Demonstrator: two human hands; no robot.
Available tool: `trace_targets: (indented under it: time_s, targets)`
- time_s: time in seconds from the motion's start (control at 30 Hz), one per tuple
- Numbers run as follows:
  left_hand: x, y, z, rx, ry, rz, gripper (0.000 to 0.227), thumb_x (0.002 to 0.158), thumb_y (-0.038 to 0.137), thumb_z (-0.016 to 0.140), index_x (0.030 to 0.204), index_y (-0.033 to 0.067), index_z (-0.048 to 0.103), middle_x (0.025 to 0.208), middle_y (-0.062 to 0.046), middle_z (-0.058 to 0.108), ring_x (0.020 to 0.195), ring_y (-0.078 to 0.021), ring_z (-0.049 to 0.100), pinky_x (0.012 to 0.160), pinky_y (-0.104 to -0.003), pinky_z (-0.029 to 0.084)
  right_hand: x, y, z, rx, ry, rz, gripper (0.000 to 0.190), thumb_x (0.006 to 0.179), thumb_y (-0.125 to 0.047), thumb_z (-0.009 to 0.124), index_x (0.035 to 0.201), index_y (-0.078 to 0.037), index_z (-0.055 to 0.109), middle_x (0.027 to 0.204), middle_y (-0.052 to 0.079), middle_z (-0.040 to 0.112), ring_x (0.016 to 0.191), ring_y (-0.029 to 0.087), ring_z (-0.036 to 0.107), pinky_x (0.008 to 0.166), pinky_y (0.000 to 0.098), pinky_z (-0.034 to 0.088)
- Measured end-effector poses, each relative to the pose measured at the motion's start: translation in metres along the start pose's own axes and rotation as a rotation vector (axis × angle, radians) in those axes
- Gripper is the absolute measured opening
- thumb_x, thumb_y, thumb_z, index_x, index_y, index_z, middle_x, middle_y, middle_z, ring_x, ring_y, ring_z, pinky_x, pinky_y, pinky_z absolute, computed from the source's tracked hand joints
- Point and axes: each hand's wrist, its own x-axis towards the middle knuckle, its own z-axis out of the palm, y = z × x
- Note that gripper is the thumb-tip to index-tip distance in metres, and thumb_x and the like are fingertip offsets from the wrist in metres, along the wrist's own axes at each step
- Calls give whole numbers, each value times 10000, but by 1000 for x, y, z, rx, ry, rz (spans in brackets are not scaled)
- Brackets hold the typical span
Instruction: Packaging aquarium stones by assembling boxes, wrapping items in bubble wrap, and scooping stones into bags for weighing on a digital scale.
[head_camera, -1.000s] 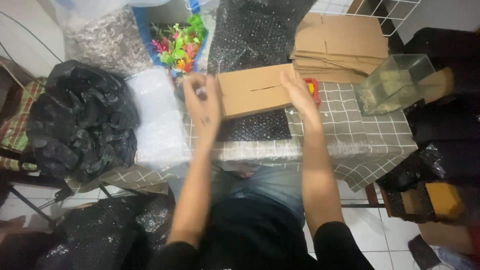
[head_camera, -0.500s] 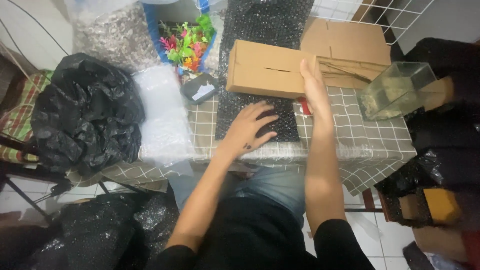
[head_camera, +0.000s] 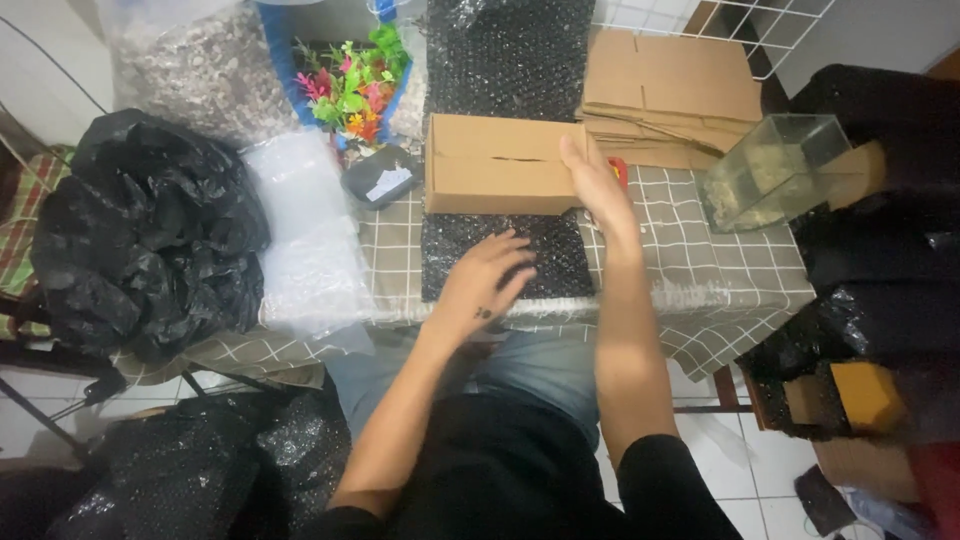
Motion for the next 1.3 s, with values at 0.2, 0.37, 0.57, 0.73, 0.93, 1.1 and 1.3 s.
trace_targets:
  time_s: [0.2,0.37,0.57,0.73,0.93,1.1,1.3]
  targets:
    - [2,-32,-11,-11,681,-216,142,968,236,711,899,156,616,781,8,611,814,-199,661,764,-321,548,7,14,-6,118,46,5,792,1076,-533,511,1597,19,285,1649,254,265,1548,375,156,1259,523,47]
    - [8,-31,-35,-169,502,-386,644,915,170,778,1378,80,340,1269,-185,462,1244,-401,547,1055,-524,490,-9,-16,-8,123,12,-9,807,1079,-526,499,1585,55,260,1642,298,233,1541,415,147,1249,558,48]
    - [33,-39,-57,-191,303,-157,821,900,319,838,1536,167,342,1600,-296,162,1481,-545,237,1218,-637,287,-1,-4,-4,-39,6,-19,776,1070,-587,496,1568,-7,358,1593,264,354,1496,394,289,1223,556,187]
    - [56,-50,-69,-157,156,-25,446,946,298,776,1342,175,610,1623,-211,249,1487,-471,286,1231,-579,296,-32,-28,-16,-317,237,-113,561,1097,-359,536,1505,17,451,1466,310,489,1396,435,458,1136,574,366]
    - [61,-51,-81,-98,56,-228,445,893,461,800,1261,271,636,1570,-117,351,1422,-430,424,1165,-567,396,-99,-28,-14,-327,-161,-470,188,909,-250,791,987,-100,706,787,71,682,771,251,709,673,355,564]
    - [65,-52,-80,-89,22,-298,442,900,544,771,1224,286,617,1527,-82,336,1431,-394,420,1161,-505,424,-111,4,13,-782,-579,-570,531,807,-224,843,1280,-64,663,1064,142,643,998,293,632,839,383,561]
    - [70,-42,-88,-117,1,-298,427,890,452,807,1195,220,619,1524,-168,347,1414,-482,405,1133,-603,429,-102,15,16,-855,-472,-787,140,1005,-187,582,972,-142,711,856,43,656,862,209,609,776,332,489]
